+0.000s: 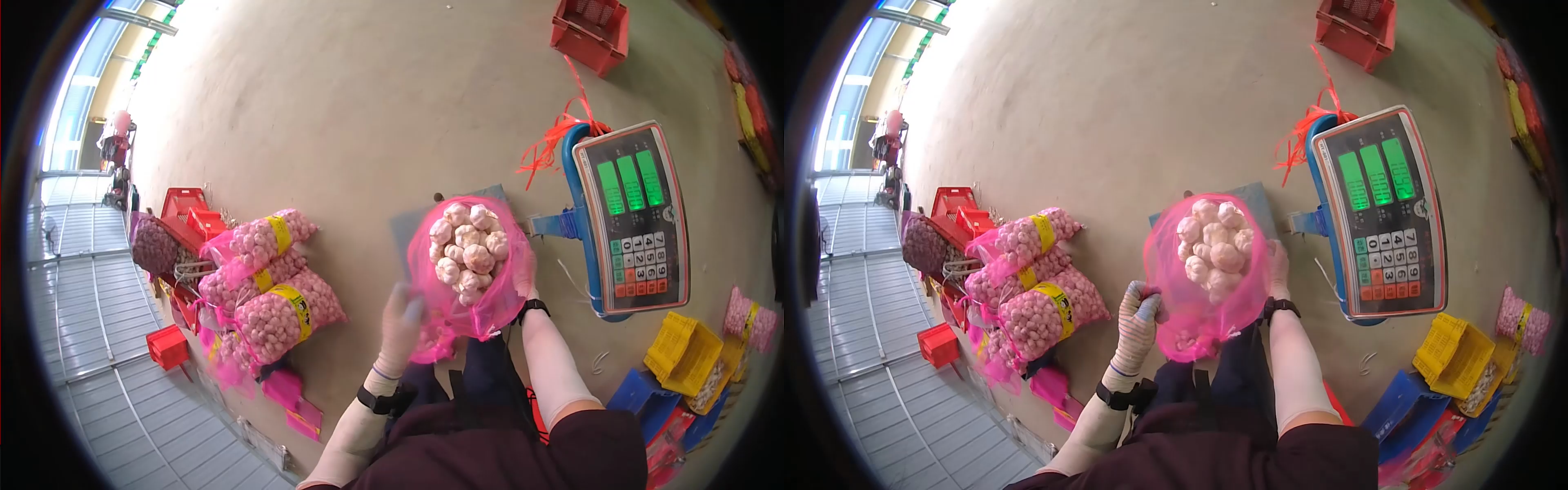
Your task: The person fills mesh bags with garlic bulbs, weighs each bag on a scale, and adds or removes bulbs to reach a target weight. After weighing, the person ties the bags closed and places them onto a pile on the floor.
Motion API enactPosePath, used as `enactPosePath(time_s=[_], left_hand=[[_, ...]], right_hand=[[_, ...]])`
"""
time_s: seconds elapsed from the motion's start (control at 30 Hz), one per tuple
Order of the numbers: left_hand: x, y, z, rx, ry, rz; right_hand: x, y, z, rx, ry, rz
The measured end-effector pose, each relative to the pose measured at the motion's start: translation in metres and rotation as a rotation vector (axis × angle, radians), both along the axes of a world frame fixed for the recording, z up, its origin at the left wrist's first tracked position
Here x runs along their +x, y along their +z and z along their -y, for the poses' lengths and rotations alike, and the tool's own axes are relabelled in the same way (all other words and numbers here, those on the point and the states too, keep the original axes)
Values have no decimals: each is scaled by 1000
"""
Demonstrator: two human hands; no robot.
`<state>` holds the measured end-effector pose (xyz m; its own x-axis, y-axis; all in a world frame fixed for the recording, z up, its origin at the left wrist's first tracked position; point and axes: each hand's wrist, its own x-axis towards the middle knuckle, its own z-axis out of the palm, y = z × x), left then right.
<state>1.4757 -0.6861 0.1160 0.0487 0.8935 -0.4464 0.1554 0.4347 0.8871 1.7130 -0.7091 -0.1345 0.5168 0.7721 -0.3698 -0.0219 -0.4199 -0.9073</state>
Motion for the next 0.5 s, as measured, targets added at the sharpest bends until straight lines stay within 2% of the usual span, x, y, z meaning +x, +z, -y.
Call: enactPosePath(time_s=[0.07,0.1,0.17,0.2,0.27,0.3,0.33,0.4,0.43,0.5], left_hand=[[3,0,-5,43,-34,-43],[8,7,-4,-17,-38,-16],[13,11,3,-99,-37,7],[14,12,5,-87,-64,3],[16,13,9,-71,-90,1],[18,11,13,-73,-58,21],[18,10,12,-71,-26,42],[17,11,10,-62,-29,20],[16,12,12,-65,-32,-4],[10,9,12,-74,-36,1]], right_hand=[[0,8,-5,-132,112,230],[0,5,-7,-133,125,226],[2,1,5,41,210,392],[5,-2,10,32,213,387],[11,-14,8,130,404,599],[13,-23,6,186,499,707],[12,-33,4,194,496,709],[8,-45,10,12,265,144],[8,-51,18,4,269,142],[6,-51,16,-20,229,-38]])
